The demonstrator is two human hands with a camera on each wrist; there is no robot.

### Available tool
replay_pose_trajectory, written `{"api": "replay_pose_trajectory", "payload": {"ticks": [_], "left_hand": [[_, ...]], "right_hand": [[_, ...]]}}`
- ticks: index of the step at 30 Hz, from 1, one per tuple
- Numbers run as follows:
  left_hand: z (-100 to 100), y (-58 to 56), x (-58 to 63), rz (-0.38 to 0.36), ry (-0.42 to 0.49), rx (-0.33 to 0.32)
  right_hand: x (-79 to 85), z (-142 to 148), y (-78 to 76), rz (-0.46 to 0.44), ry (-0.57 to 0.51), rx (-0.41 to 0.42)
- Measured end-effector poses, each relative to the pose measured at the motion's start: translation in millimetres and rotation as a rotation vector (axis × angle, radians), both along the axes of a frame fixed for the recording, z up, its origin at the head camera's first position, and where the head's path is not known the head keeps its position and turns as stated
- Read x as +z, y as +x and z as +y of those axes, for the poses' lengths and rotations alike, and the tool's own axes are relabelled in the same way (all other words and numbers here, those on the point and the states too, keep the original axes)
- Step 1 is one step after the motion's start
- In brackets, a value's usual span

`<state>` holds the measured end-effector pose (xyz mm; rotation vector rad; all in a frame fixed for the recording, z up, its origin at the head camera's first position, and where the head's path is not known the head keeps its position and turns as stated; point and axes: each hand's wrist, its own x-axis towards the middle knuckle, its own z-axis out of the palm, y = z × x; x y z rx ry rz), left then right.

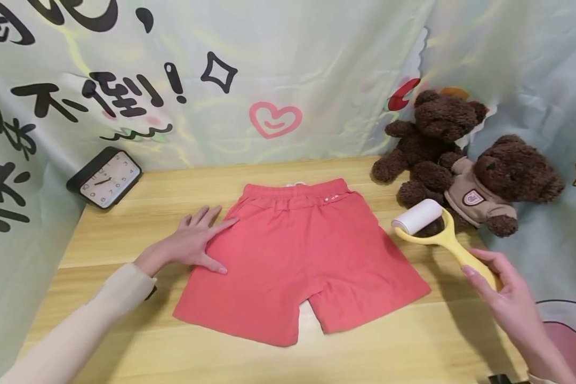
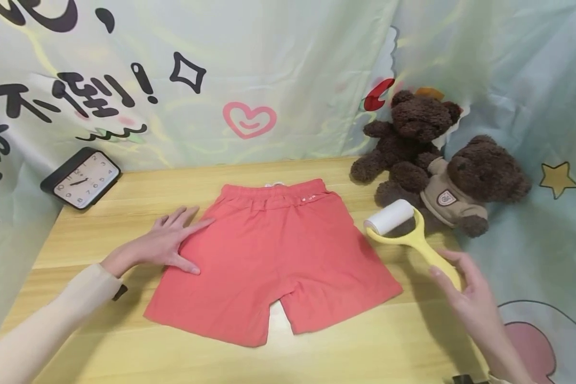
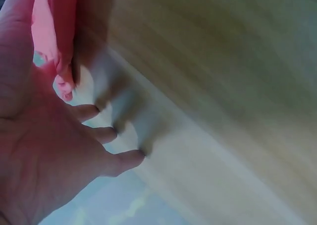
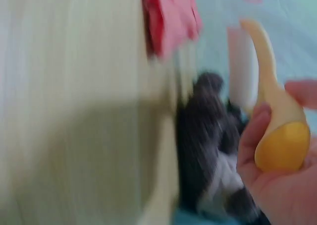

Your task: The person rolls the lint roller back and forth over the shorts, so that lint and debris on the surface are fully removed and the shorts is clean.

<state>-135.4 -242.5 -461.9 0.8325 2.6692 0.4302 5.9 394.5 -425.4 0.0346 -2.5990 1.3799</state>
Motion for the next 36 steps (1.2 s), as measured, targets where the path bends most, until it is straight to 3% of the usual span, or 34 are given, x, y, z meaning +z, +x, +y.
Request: {"api": "replay_pose_trajectory", "payload": {"ticks": [4,9,21,30,36], "left_hand": [[2.3,-1.1,0.7,0.002,-0.063,0.001],[1.2,5.4,2.9,0.033,-0.126,0.019],[-21.1,19.7,8.3,0.041,-0.201,0.084],[-26.8,19.8,10.0,0.013,-0.197,0.087],[-31.1,24.7,8.1,0.054,-0.117,0.087]], "right_hand": [[-13.3,-19.9,-5.8,0.000,-0.062,0.037],[-22.4,-37.1,-13.0,-0.021,-0.071,0.068],[-33.8,-52.9,-13.5,-0.138,-0.076,0.028],[-35.6,-58.4,-17.3,-0.199,-0.122,0.100],[-32.5,-57.8,-21.3,-0.221,0.024,0.120]]}}
